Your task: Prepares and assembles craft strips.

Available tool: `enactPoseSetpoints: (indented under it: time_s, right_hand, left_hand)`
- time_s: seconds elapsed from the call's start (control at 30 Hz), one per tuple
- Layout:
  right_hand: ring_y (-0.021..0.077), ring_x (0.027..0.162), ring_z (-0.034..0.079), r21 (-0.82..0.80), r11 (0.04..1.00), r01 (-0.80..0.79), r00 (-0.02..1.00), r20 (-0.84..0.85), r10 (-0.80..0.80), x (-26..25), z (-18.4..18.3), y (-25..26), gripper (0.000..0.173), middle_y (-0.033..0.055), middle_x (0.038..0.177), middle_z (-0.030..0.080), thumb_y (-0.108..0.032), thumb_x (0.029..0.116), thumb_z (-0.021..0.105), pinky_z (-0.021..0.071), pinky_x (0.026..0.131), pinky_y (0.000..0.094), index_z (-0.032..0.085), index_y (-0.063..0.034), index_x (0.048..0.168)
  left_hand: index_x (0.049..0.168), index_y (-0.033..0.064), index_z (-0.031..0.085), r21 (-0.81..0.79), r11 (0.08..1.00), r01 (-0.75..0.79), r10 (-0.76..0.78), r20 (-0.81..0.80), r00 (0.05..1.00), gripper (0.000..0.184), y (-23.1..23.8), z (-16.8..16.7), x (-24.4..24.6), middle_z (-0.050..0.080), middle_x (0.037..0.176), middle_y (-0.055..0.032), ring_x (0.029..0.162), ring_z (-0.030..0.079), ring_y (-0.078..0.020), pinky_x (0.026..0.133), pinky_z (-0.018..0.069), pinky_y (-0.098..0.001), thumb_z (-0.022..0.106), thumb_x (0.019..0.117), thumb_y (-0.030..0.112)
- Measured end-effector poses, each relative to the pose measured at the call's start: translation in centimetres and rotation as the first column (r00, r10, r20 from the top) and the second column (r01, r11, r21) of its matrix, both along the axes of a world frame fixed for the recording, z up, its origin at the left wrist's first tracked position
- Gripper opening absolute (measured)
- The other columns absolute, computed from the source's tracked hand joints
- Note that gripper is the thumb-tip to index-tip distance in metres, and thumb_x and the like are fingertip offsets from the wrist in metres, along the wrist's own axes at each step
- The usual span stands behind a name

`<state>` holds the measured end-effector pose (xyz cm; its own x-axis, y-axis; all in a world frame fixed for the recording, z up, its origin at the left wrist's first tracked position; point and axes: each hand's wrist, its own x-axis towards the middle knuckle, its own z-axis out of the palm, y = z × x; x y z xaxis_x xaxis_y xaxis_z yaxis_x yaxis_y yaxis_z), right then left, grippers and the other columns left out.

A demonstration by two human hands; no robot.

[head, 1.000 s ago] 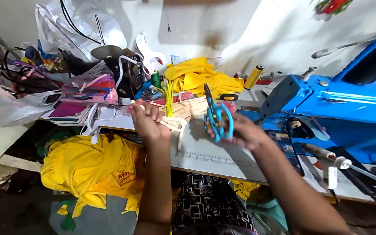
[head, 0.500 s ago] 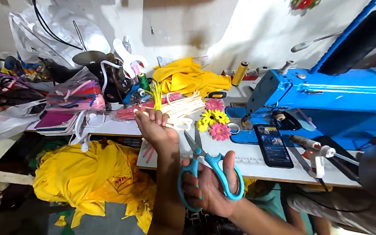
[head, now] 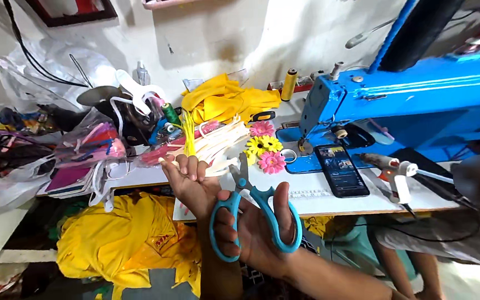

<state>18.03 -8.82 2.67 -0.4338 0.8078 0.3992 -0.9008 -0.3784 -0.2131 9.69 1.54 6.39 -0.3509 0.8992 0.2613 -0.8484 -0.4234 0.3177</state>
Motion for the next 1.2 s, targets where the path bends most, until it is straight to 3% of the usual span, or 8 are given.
enactPoseSetpoints:
  time_s: [0.23, 0.43, 0.77, 0.83, 0.9, 0.97, 1.07, 1.2]
  right_hand:
    - [0.0151, 0.086, 0.066, 0.016, 0.996, 0.085, 0.991, 0.104, -0.086, 0.5, 0.1, 0.0, 0.076, 0.0027, 0.100, 0.064, -0.078, 0.0845, 0.059, 0.0565, 0.075, 0.0294, 0.060, -0.0153, 0.128]
    - [0.0088, 0.077, 0.063, 0.040, 0.977, 0.207, 0.946, 0.246, -0.211, 0.4, -0.7, 0.2, 0.074, -0.0015, 0.093, 0.062, -0.075, 0.0851, 0.062, 0.0545, 0.066, 0.0225, 0.059, -0.0151, 0.128]
    - [0.0030, 0.061, 0.057, 0.065, 0.943, 0.325, 0.839, 0.441, -0.320, 0.7, -1.7, 0.3, 0.068, -0.0049, 0.082, 0.058, -0.071, 0.0896, 0.059, 0.0497, 0.052, 0.0173, 0.058, -0.0121, 0.123]
    - [0.0020, 0.058, 0.056, 0.112, 0.906, 0.408, 0.787, 0.460, -0.411, 1.0, -1.7, 0.3, 0.062, -0.0056, 0.079, 0.058, -0.065, 0.0937, 0.058, 0.0492, 0.049, 0.0171, 0.059, -0.0106, 0.123]
    - [-0.0005, 0.056, 0.058, 0.265, 0.781, 0.565, 0.660, 0.424, -0.621, 2.5, -1.1, 0.3, 0.054, -0.0079, 0.078, 0.064, -0.060, 0.0965, 0.057, 0.0504, 0.047, 0.0159, 0.063, -0.0134, 0.122]
    - [-0.0005, 0.057, 0.061, 0.352, 0.718, 0.600, 0.644, 0.319, -0.695, 5.5, 1.1, 0.3, 0.052, -0.0082, 0.078, 0.068, -0.062, 0.0950, 0.057, 0.0512, 0.049, 0.0155, 0.068, -0.0176, 0.120]
    - [0.0030, 0.065, 0.068, 0.355, 0.831, 0.428, 0.804, 0.270, -0.529, 7.1, 2.4, -0.3, 0.058, -0.0040, 0.086, 0.072, -0.064, 0.0937, 0.058, 0.0557, 0.055, 0.0170, 0.067, -0.0158, 0.124]
    - [0.0084, 0.075, 0.068, 0.219, 0.972, 0.080, 0.910, 0.382, -0.161, 3.9, -1.4, -1.2, 0.074, -0.0021, 0.095, 0.070, -0.076, 0.0873, 0.057, 0.0581, 0.064, 0.0250, 0.064, -0.0188, 0.133]
  left_hand:
    - [0.096, 0.0175, 0.047, -0.016, 0.997, 0.076, -0.077, -0.061, 0.995, 0.042, -0.4, -0.7, -0.6, 0.046, 0.061, 0.0098, 0.042, 0.041, 0.0012, 0.042, 0.0402, -0.0110, 0.014, 0.1133, 0.036]
    - [0.091, 0.0163, 0.051, -0.091, 0.974, 0.207, -0.205, 0.030, 0.978, 0.038, 1.0, -2.2, -0.9, 0.045, 0.056, 0.0098, 0.044, 0.045, 0.0010, 0.047, 0.0420, -0.0118, 0.023, 0.1136, 0.029]
    - [0.093, 0.0156, 0.049, -0.134, 0.974, 0.182, -0.171, 0.089, 0.981, 0.037, 1.8, -2.5, -0.1, 0.043, 0.057, 0.0094, 0.043, 0.042, 0.0013, 0.044, 0.0391, -0.0112, 0.022, 0.1138, 0.029]
    - [0.093, 0.0167, 0.049, -0.164, 0.974, 0.155, -0.145, 0.074, 0.987, 0.037, 1.9, -2.6, -0.2, 0.043, 0.057, 0.0105, 0.043, 0.042, 0.0016, 0.044, 0.0393, -0.0112, 0.022, 0.1138, 0.029]
    - [0.087, 0.0185, 0.049, -0.235, 0.969, 0.080, -0.065, 0.071, 0.995, 0.040, 2.6, -3.3, -1.7, 0.043, 0.055, 0.0113, 0.043, 0.042, 0.0008, 0.045, 0.0395, -0.0130, 0.020, 0.1135, 0.030]
    - [0.081, 0.0194, 0.047, -0.300, 0.954, 0.018, 0.004, 0.075, 0.997, 0.045, 3.1, -4.1, -3.6, 0.042, 0.050, 0.0113, 0.041, 0.042, 0.0001, 0.044, 0.0395, -0.0145, 0.017, 0.1127, 0.030]
    - [0.084, 0.0182, 0.048, -0.296, 0.955, -0.023, 0.042, 0.056, 0.998, 0.045, 2.2, -3.8, -3.9, 0.043, 0.050, 0.0110, 0.040, 0.042, 0.0007, 0.043, 0.0394, -0.0137, 0.016, 0.1132, 0.031]
    - [0.091, 0.0171, 0.047, -0.226, 0.971, -0.072, 0.087, 0.060, 0.994, 0.039, 1.8, -2.4, -2.9, 0.042, 0.055, 0.0106, 0.042, 0.040, 0.0008, 0.044, 0.0382, -0.0124, 0.018, 0.1138, 0.031]
